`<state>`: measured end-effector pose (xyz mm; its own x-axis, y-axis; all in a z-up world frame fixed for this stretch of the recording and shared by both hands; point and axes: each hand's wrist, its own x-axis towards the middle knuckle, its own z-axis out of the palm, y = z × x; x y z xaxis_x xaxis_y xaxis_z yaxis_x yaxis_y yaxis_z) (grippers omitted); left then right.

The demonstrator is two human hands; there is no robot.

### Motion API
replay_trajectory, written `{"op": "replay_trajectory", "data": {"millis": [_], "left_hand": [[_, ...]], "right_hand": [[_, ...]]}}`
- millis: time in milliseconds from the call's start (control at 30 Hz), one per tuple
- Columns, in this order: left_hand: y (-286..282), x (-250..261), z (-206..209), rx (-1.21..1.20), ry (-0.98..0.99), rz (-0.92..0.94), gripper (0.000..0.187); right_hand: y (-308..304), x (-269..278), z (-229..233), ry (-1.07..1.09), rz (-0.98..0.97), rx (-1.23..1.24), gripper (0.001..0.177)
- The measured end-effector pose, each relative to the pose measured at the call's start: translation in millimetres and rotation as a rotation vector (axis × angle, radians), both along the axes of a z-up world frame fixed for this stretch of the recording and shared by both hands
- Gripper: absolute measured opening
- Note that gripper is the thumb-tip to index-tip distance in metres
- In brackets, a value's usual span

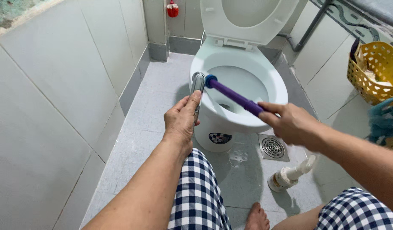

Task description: The person scrubs the inside of a toilet bowl using a purple toilet brush while simultaneously rinsing it with a handheld bidet sprayer. The person repeatedly scrubs the rim and interior surfaces and flushes the toilet to rinse away residue.

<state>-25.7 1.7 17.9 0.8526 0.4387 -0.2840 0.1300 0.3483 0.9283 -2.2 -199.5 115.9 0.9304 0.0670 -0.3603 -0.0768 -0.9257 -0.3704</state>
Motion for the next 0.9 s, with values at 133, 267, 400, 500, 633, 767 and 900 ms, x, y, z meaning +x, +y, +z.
{"op": "replay_trajectory", "data": {"millis": [133, 267, 400, 500, 633, 767, 900], "left_hand": [[-2, -1, 6, 0.071, 0.0, -0.048, 0.052], [-4, -6, 10, 0.124, 0.056, -0.105, 0.048], [-7, -6, 13, 0.131, 0.091, -0.139, 0.047], [-11, -2, 14, 0.158, 0.065, -0.165, 0.046], [-12, -1, 11, 0.17, 0.013, -0.183, 0.047], [-16, -5, 11, 0.247, 0.024, -0.244, 0.051], [-16, -6, 13, 0.31, 0.043, -0.334, 0.06]], "right_hand": [[16, 19, -1, 0.075, -0.11, 0.198, 0.044], [-15, 22, -6, 0.124, -0.156, 0.08, 0.041], [-96, 25, 7, 0.11, -0.078, -0.296, 0.045], [-158, 24, 10, 0.066, 0.021, -0.421, 0.045], [-183, 2, -8, -0.058, -0.103, -0.127, 0.048], [-164, -36, -33, 0.059, -0.114, -0.317, 0.046], [-177, -39, -25, 0.024, -0.081, -0.385, 0.047]]}}
